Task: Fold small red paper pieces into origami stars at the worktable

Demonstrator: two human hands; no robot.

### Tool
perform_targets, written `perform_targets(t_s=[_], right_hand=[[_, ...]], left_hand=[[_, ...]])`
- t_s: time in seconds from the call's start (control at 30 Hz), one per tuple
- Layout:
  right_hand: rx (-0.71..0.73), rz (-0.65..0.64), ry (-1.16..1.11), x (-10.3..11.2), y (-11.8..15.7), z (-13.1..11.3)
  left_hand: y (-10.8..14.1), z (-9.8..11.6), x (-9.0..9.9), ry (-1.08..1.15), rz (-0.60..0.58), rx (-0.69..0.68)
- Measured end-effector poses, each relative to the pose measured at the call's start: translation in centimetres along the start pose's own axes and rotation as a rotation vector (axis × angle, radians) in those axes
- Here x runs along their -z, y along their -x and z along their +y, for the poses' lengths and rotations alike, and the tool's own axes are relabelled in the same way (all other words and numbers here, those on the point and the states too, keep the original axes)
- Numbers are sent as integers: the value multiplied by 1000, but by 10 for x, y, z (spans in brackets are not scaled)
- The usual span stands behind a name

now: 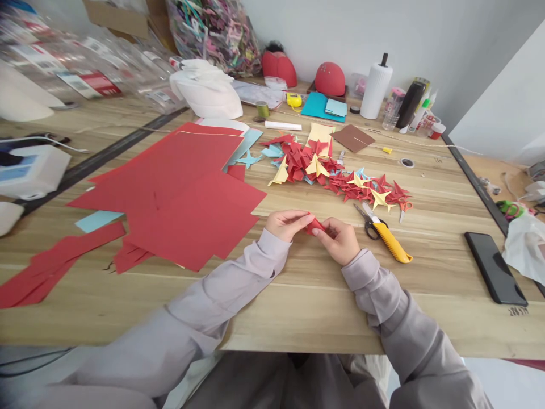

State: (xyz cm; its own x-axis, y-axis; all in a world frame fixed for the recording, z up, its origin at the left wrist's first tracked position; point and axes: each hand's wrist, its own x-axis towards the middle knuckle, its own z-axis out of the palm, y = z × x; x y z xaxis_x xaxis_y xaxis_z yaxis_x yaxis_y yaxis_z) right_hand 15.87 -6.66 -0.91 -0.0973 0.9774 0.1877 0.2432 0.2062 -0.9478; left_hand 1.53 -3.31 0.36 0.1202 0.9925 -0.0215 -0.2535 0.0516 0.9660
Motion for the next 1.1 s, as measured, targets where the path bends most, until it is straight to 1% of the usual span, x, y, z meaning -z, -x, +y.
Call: perform_targets(t_s=[0.13,0.3,0.4,0.47,0.53,0.63,0.83,0.97,1.1], right_hand=[[-27,-31,-104,0,-1,-7],[-92,-15,-175,1,-4,-9],[-119,5,-211,3,-5,-8],[-123,4,-228,4,-5,-8],[-120,-15,-241,4,-4,-8],[-119,-47,-248,4,-4,-8],[-126,-69,-252,5,-4,-7],[-126,-71,-257,5,-4,-7],[-125,-76,-255,5,-4,-7]], left_hand=[[0,1,0,-68,23,-40],[0,-1,1,-72,-8,-39],[-1,-1,2,14,-73,-33],[-1,-1,3,66,-130,-55],[-2,0,3,73,-162,-82],[-3,1,3,25,-150,-110],[-3,3,4,-68,-139,-155],[-4,3,7,-120,-158,-169],[-6,0,10,-126,-190,-191]])
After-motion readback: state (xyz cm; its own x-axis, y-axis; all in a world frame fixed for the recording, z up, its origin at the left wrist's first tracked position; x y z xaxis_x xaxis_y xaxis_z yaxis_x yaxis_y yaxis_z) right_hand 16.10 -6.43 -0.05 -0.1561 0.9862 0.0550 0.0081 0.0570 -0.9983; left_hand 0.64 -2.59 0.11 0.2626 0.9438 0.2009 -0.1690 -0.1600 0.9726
